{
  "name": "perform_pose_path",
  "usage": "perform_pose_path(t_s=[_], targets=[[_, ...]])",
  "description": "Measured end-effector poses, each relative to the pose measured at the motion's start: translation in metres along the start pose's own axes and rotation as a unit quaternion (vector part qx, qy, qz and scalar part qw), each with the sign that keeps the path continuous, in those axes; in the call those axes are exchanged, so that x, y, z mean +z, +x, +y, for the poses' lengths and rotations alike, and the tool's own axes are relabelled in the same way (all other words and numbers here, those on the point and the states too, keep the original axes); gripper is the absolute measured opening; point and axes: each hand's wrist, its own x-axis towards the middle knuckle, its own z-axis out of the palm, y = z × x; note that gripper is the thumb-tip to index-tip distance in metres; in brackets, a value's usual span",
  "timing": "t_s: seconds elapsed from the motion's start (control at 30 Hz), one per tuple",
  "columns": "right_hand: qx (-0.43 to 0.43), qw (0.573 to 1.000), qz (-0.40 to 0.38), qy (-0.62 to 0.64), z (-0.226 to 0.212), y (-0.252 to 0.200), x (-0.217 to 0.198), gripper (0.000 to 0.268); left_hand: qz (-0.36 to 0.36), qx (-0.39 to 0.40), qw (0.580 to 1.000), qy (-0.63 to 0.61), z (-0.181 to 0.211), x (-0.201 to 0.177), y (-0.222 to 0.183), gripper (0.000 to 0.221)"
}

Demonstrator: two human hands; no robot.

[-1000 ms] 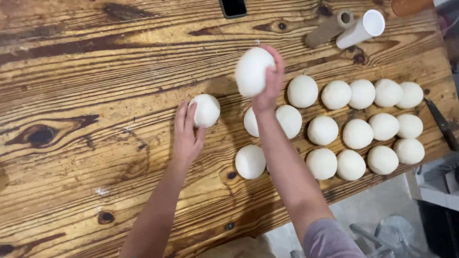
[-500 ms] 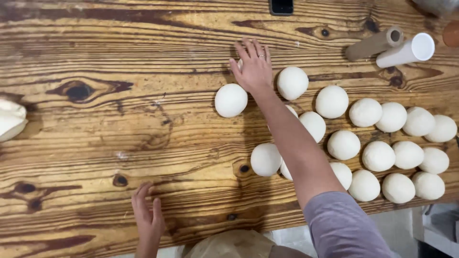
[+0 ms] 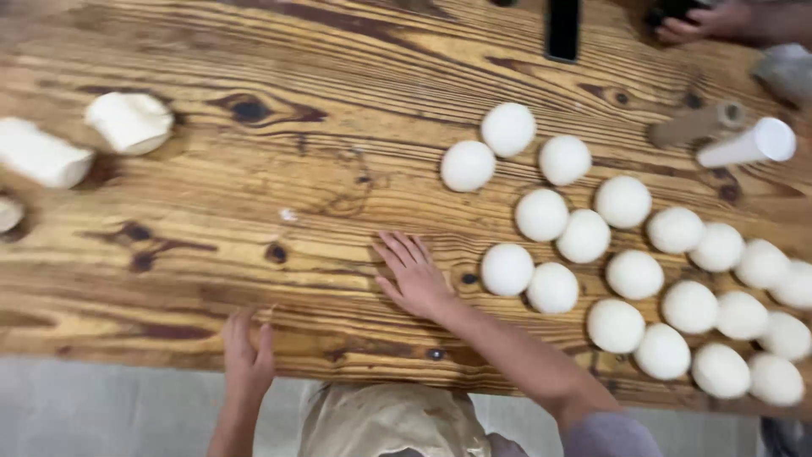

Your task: Shape individual pieces of dough into round balls by rolling them against a wooden table

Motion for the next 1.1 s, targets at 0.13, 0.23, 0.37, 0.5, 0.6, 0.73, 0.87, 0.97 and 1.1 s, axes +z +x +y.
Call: perform_pose_path(t_s=[0.13,0.23,0.37,0.5,0.6,0.73,0.87,0.97,1.1], targets=[[0.061,0.995,-0.008,-0.080,-0.022,-0.042,0.072,0.066,0.067,-0.017,0.997,-0.019,-0.034,-0.028,0.013,0.036],[0.112,0.986,0.063,-0.107,-0.021,-0.039,0.096,0.066,0.079,-0.001,0.996,-0.036,-0.051,-0.056,0.075,0.042],[0.171,0.969,0.093,-0.153,-0.035,-0.043,0.109,0.064,0.085,0.020,0.996,-0.023,-0.073,-0.077,0.175,0.047],[0.211,0.955,0.113,-0.177,-0.039,-0.038,0.117,0.060,0.092,0.063,0.993,0.021,-0.093,-0.069,0.295,0.053],[0.227,0.943,0.151,-0.190,-0.038,-0.032,0.118,0.057,-0.008,0.052,0.977,0.208,-0.068,-0.084,0.350,0.059],[0.221,0.941,0.202,-0.161,-0.038,-0.034,0.120,0.052,-0.167,0.009,0.910,0.380,-0.070,-0.083,0.386,0.076],[0.180,0.943,0.252,-0.124,-0.048,-0.028,0.110,0.047,-0.067,0.154,0.855,0.490,-0.216,-0.056,0.447,0.072],[0.166,0.940,0.284,-0.093,-0.052,-0.028,0.104,0.046,0.138,0.246,0.878,0.386,-0.243,-0.060,0.448,0.054],[0.143,0.961,0.223,-0.078,-0.055,-0.037,0.087,0.047,0.138,0.100,0.983,0.071,-0.208,-0.037,0.463,0.028]])
